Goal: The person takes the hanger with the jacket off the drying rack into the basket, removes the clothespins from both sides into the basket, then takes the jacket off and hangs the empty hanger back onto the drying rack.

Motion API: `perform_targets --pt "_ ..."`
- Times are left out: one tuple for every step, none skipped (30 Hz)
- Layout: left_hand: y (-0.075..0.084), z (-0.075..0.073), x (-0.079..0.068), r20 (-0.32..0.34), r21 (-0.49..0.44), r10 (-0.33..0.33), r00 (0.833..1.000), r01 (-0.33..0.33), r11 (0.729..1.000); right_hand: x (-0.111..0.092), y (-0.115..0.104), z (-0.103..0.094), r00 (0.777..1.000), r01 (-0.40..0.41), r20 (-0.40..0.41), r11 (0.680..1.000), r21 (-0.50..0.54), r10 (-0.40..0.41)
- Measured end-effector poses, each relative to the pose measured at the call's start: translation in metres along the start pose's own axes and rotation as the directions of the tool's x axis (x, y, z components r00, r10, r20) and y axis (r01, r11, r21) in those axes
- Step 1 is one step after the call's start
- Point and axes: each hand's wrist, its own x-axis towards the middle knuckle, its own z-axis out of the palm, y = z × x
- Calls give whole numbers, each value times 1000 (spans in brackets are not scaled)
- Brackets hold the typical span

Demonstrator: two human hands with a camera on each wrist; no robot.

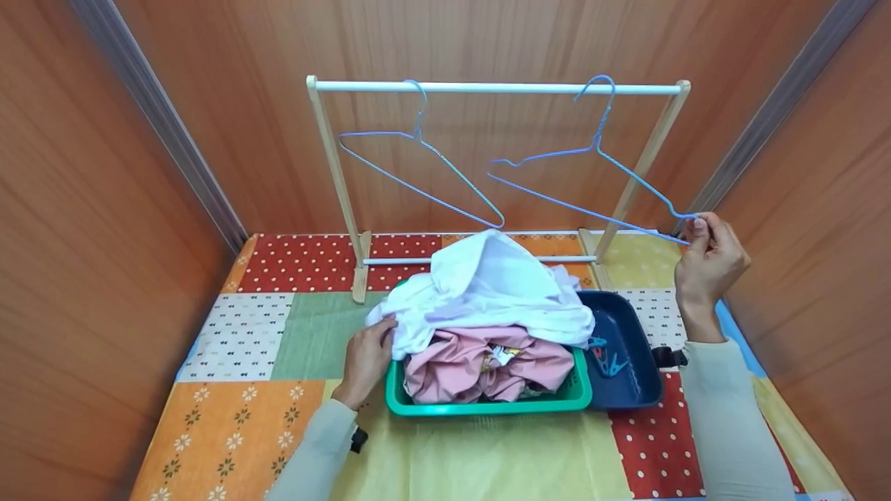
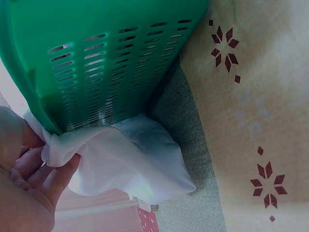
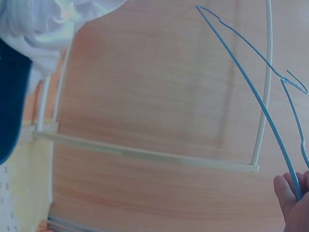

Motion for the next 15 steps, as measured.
perform_targets --pt "0 0 0 -4 -1 0 1000 0 1000 0 -1 3 1000 -2 -7 1000 -3 2" --pt "-1 0 0 -11 1 4 1000 -4 1000 1 -1 5 1000 -7 -15 1000 -3 7" --pt "-1 0 0 -18 4 9 1000 -9 1000 1 -2 7 1000 2 -18 1000 -17 -2" --pt "-2 -1 0 -25 5 12 1000 -12 1000 2 -2 10 1000 1 -23 1000 -16 -1" --pt "-2 -1 1 -32 5 17 999 -17 1000 2 -3 12 1000 6 -26 1000 -17 -6" --pt "-2 -1 2 -34 2 19 999 -19 1000 3 -3 14 999 10 -31 1000 -25 -11" --pt "-1 -1 3 -33 2 24 999 -24 1000 4 -4 16 999 15 -34 1000 -26 -16" --pt "-1 0 4 -31 2 26 999 -26 1000 5 -5 19 999 19 -38 999 -28 -20" --pt "-1 0 5 -26 -2 22 999 -22 1000 5 -6 21 999 20 -40 999 -34 -22" --pt "0 0 5 -20 -6 20 1000 -20 1000 6 -7 23 999 21 -39 999 -34 -22" --pt "0 0 5 -15 -6 18 1000 -18 1000 6 -8 25 999 20 -37 999 -34 -21" --pt "0 1 4 -9 -7 13 1000 -13 1000 6 -9 27 999 23 -34 999 -34 -24" --pt "-1 1 3 -6 -6 9 1000 -9 1000 5 -10 29 999 27 -26 999 -30 -28" --pt "-1 1 2 -8 -7 4 1000 -4 1000 5 -11 32 999 29 -19 999 -27 -30" --pt "-1 0 1 -8 -7 5 1000 -5 1000 4 -12 34 999 31 -12 999 -22 -32"
